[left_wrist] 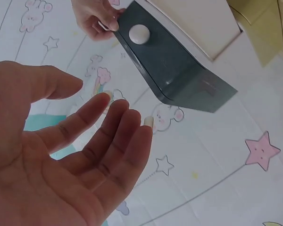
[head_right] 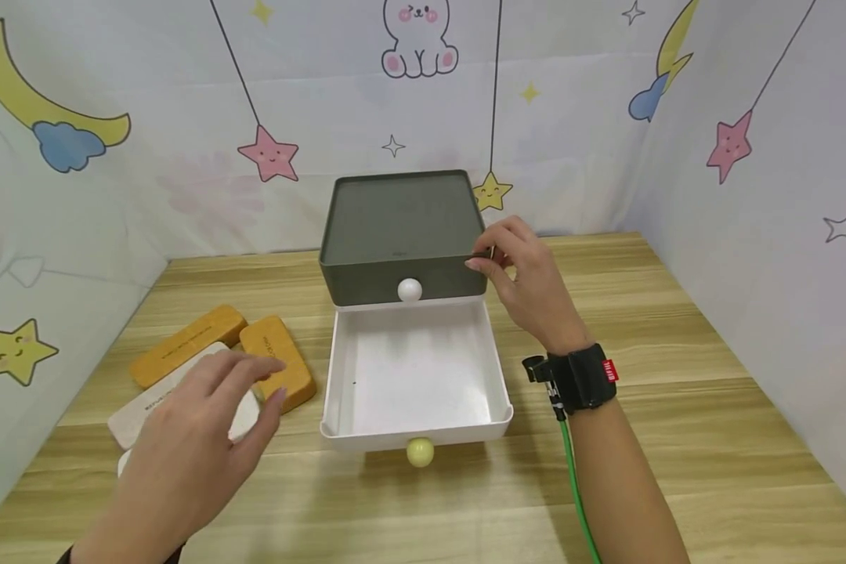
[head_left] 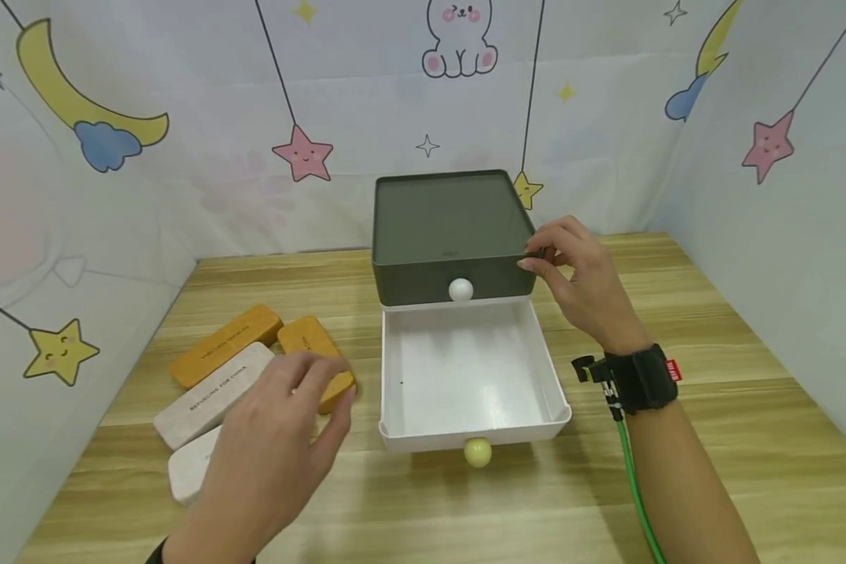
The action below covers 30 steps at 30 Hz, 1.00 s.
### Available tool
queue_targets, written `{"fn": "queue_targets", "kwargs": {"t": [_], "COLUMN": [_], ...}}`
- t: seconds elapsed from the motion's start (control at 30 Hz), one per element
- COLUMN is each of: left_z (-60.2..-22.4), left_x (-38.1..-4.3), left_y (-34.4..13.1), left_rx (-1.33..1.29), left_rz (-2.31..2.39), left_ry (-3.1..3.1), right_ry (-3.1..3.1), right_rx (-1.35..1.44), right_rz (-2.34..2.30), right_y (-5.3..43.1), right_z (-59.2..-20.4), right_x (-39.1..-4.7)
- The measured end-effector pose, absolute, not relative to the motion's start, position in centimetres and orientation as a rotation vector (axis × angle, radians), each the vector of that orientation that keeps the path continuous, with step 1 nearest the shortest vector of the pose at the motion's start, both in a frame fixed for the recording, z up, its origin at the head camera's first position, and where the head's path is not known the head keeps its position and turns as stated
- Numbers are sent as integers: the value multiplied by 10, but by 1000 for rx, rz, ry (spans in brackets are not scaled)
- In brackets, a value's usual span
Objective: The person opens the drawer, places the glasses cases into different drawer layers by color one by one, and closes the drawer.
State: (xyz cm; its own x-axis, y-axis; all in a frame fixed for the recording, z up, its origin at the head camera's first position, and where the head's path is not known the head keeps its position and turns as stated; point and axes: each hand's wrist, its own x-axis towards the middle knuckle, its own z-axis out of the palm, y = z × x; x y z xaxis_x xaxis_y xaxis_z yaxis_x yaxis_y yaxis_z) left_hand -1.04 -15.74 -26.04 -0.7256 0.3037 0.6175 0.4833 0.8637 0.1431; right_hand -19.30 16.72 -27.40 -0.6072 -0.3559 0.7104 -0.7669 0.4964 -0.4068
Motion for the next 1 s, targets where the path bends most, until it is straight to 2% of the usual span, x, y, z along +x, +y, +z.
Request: {"fn": "queue_targets", "kwargs": {"t": [0.53,1.0], "left_z": [-293,-315], "left_x": [-27,-28], "left_y": [-232,-263], "left_rx": [-490,-335], "left_rz": [-352,-360], "left_ry": [-2642,-3075], "right_ry": [-2200,-2195], "right_rx": [898,912], "right_rz": [965,977], "right_y": [169,167], "right_z": [-276,-274], "right_x": [-193,-193]}}
